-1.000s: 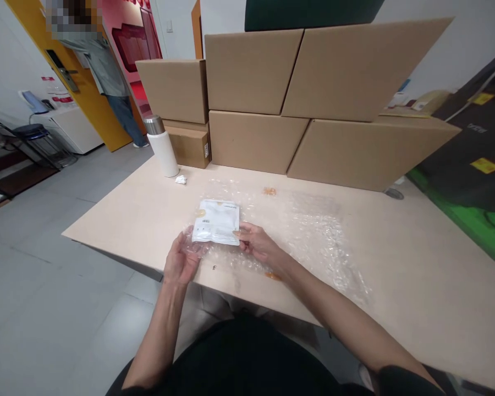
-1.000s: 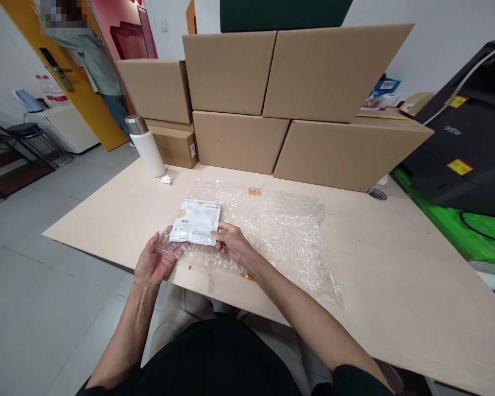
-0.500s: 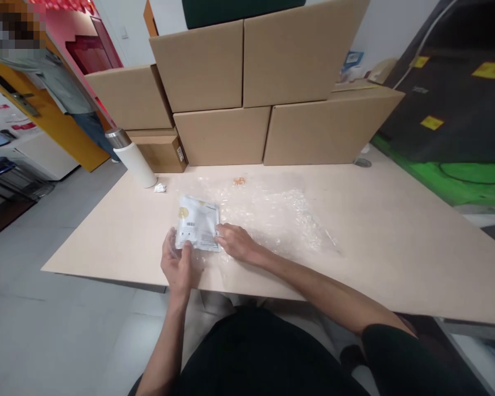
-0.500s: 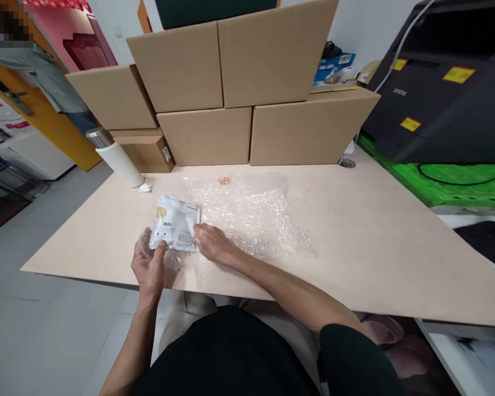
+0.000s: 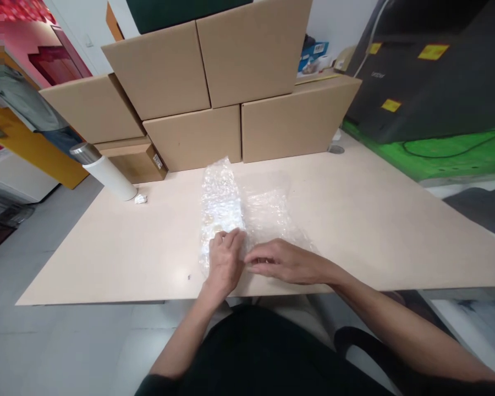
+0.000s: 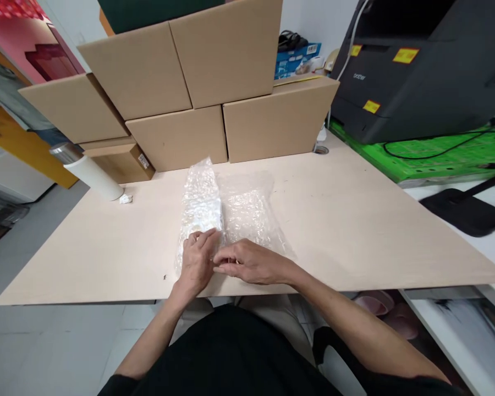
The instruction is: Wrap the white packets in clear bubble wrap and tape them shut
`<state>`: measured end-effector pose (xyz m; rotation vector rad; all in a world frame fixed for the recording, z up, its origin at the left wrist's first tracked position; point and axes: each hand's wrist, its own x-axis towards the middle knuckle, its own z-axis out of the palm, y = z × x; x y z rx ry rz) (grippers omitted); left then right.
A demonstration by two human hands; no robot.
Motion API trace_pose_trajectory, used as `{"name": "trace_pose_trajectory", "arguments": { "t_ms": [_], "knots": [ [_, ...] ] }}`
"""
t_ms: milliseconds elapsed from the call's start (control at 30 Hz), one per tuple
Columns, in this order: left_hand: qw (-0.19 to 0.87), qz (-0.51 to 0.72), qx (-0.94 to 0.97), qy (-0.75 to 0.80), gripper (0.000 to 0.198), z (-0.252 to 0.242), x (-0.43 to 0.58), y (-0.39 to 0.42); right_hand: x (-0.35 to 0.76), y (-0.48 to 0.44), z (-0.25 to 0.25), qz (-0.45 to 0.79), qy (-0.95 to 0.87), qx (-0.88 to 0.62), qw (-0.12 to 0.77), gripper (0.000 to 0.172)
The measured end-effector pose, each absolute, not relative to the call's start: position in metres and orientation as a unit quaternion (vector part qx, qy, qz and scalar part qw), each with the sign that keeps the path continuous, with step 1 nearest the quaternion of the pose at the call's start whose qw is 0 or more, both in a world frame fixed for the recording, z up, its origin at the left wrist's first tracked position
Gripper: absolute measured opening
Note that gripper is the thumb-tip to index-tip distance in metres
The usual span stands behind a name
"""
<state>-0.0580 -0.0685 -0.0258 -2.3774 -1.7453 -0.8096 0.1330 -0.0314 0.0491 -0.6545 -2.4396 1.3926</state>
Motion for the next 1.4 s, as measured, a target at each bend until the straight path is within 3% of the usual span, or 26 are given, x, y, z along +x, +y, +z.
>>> {"name": "trace_pose_trajectory", "arguments": {
  "t_ms": [133, 233, 333, 400, 500, 667, 767, 900, 1000, 1100, 1167, 1400],
  "knots": [
    [-0.036, -0.171, -0.793, -0.584, 0.044, -0.018, -0.057, -0.077, 0.124, -0.021, 0.038, 0.431, -0.838, -0.255, 0.215, 0.025],
    [-0.122, -0.171, -0.806, -0.554, 0.045, -0.003, -0.075, -0.089, 0.104, -0.008, 0.012, 0.376, -0.859, -0.267, 0.221, 0.033],
    [-0.123, -0.289, -0.670, -0.673, 0.054, -0.002, -0.103, -0.095, 0.088, -0.001, -0.008, 0.333, -0.859, -0.319, 0.220, 0.041],
    [-0.203, -0.375, -0.541, -0.724, 0.063, -0.007, -0.118, -0.093, 0.083, 0.001, -0.012, 0.321, -0.854, -0.339, 0.228, 0.043],
    [-0.325, -0.470, -0.451, -0.686, 0.073, -0.012, -0.122, -0.086, 0.086, -0.001, -0.007, 0.353, -0.834, -0.354, 0.236, 0.045],
    [-0.260, -0.542, -0.539, -0.590, 0.058, 0.007, -0.073, -0.079, 0.106, -0.006, 0.002, 0.494, -0.746, -0.354, 0.272, 0.045],
    [-0.266, -0.487, -0.639, -0.532, 0.046, 0.015, -0.037, -0.076, 0.126, -0.009, -0.002, 0.573, -0.680, -0.330, 0.315, 0.045],
    [-0.189, -0.405, -0.745, -0.495, 0.048, 0.007, -0.001, -0.067, 0.164, -0.014, -0.007, 0.604, -0.637, -0.351, 0.325, 0.047],
    [-0.142, -0.289, -0.794, -0.515, 0.045, -0.004, 0.019, -0.060, 0.196, -0.016, -0.009, 0.505, -0.675, -0.430, 0.323, 0.039],
    [-0.122, -0.186, -0.813, -0.538, 0.044, -0.010, 0.034, -0.054, 0.218, -0.008, -0.014, 0.343, -0.691, -0.508, 0.383, 0.030],
    [-0.123, -0.147, -0.820, -0.540, 0.047, -0.011, 0.039, -0.051, 0.223, 0.003, -0.018, 0.299, -0.660, -0.551, 0.413, 0.031],
    [-0.167, -0.117, -0.811, -0.549, 0.059, -0.006, 0.040, -0.049, 0.190, 0.055, -0.016, 0.529, -0.503, -0.549, 0.407, 0.034]
  ]
}}
